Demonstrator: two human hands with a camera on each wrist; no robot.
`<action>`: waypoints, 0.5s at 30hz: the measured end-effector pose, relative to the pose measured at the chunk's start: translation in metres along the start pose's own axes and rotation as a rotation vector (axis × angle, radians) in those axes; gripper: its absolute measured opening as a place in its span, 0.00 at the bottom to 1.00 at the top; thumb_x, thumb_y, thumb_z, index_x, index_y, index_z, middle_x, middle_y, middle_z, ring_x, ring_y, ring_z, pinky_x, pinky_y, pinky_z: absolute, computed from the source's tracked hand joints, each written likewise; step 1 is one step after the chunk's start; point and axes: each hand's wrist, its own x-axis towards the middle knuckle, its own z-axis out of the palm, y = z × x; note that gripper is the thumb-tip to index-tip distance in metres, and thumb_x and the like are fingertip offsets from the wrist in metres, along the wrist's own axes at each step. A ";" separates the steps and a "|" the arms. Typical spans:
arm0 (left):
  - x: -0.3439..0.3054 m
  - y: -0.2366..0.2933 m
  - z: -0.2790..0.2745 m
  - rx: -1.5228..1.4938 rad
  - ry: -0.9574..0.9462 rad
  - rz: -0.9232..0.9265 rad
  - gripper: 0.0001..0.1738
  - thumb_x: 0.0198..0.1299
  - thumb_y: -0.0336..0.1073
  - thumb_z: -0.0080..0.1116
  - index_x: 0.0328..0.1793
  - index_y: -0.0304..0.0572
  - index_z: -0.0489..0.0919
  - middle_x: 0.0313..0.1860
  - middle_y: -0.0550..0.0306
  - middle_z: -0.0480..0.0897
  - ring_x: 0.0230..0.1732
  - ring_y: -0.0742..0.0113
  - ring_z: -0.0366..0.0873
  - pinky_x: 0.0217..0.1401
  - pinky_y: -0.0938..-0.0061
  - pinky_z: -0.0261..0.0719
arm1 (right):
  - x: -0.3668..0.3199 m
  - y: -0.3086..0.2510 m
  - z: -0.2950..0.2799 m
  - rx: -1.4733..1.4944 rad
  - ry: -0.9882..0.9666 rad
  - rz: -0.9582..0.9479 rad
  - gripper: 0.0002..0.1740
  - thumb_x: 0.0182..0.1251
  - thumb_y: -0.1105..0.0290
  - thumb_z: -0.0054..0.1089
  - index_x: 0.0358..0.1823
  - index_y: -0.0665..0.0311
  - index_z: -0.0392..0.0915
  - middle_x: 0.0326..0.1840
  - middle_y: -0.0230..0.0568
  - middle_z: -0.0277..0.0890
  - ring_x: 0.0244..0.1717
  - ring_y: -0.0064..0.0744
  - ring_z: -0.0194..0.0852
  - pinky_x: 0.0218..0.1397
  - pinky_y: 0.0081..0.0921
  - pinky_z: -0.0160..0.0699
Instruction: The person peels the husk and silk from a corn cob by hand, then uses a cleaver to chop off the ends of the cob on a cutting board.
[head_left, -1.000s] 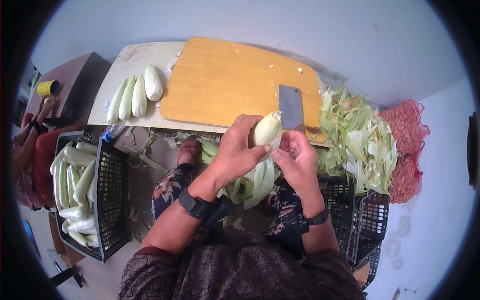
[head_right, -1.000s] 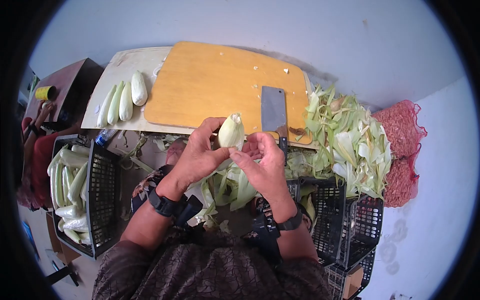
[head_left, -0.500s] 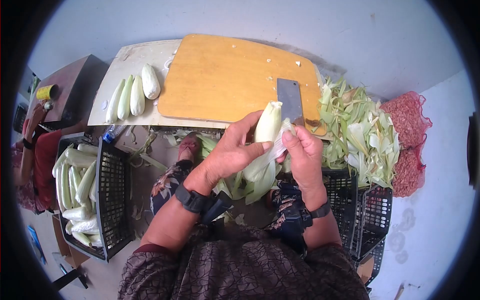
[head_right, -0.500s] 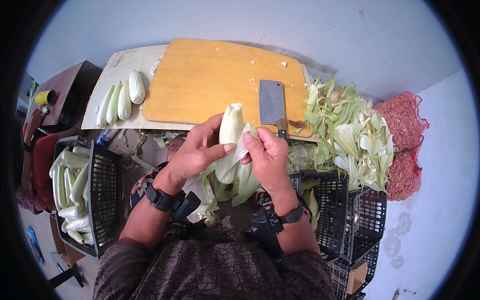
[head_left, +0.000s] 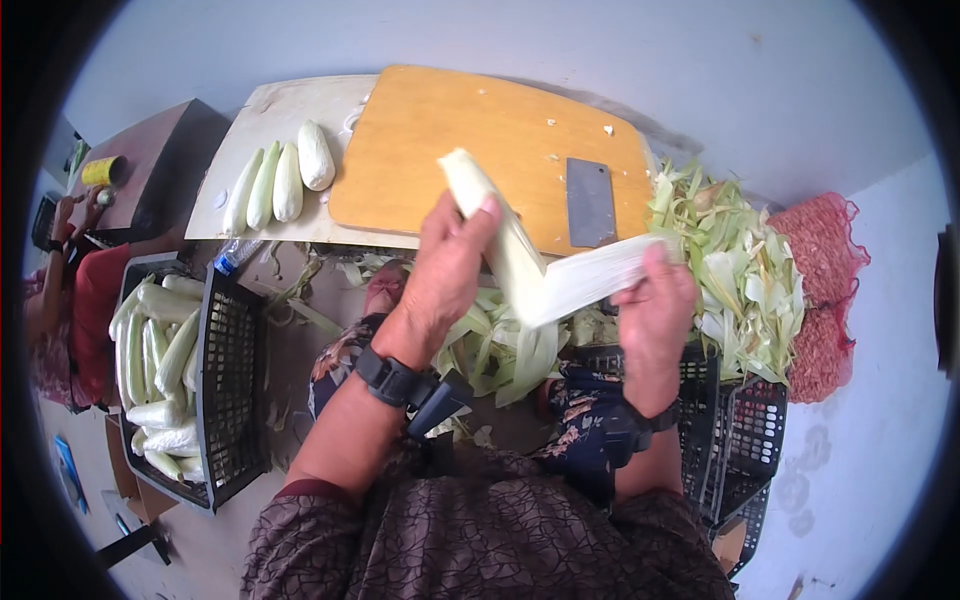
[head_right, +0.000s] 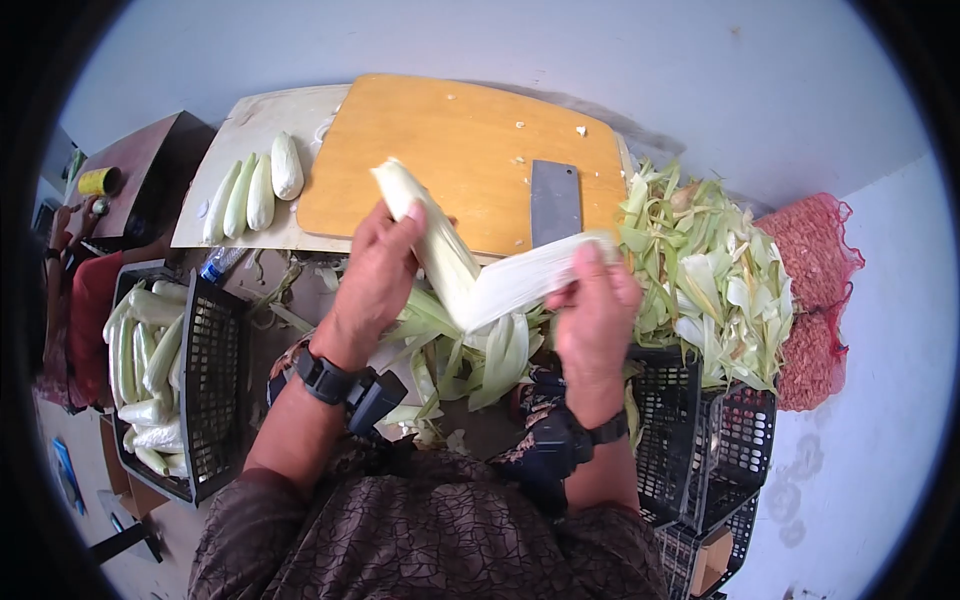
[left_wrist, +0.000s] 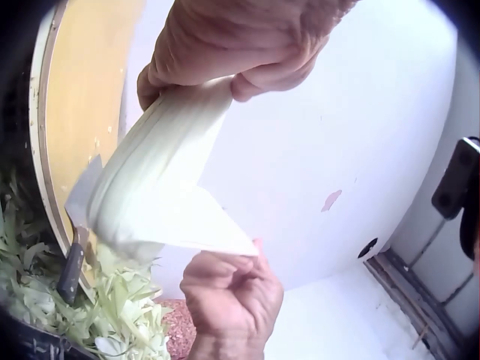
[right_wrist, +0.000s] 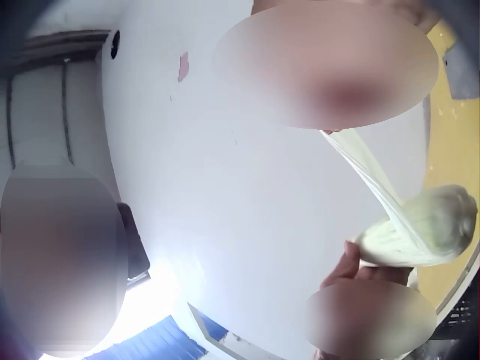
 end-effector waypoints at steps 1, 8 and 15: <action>0.005 0.002 -0.005 0.004 0.006 0.004 0.16 0.64 0.37 0.47 0.53 0.35 0.66 0.41 0.53 0.76 0.43 0.66 0.75 0.49 0.71 0.73 | 0.004 -0.005 -0.004 0.010 0.052 -0.037 0.10 0.66 0.66 0.51 0.28 0.63 0.72 0.20 0.32 0.71 0.15 0.20 0.65 0.19 0.16 0.66; 0.014 0.027 -0.021 -0.486 0.262 0.085 0.19 0.65 0.37 0.46 0.57 0.34 0.63 0.50 0.50 0.73 0.54 0.56 0.72 0.59 0.62 0.70 | 0.027 -0.015 -0.042 0.005 0.202 -0.178 0.13 0.65 0.63 0.53 0.28 0.65 0.70 0.19 0.33 0.67 0.17 0.20 0.58 0.21 0.18 0.58; 0.013 0.028 -0.019 -0.429 0.330 0.213 0.19 0.63 0.37 0.50 0.56 0.34 0.62 0.49 0.51 0.72 0.54 0.56 0.72 0.59 0.61 0.69 | 0.035 -0.005 -0.045 -0.490 0.344 -0.214 0.12 0.62 0.71 0.55 0.42 0.73 0.70 0.30 0.44 0.74 0.28 0.25 0.71 0.33 0.21 0.71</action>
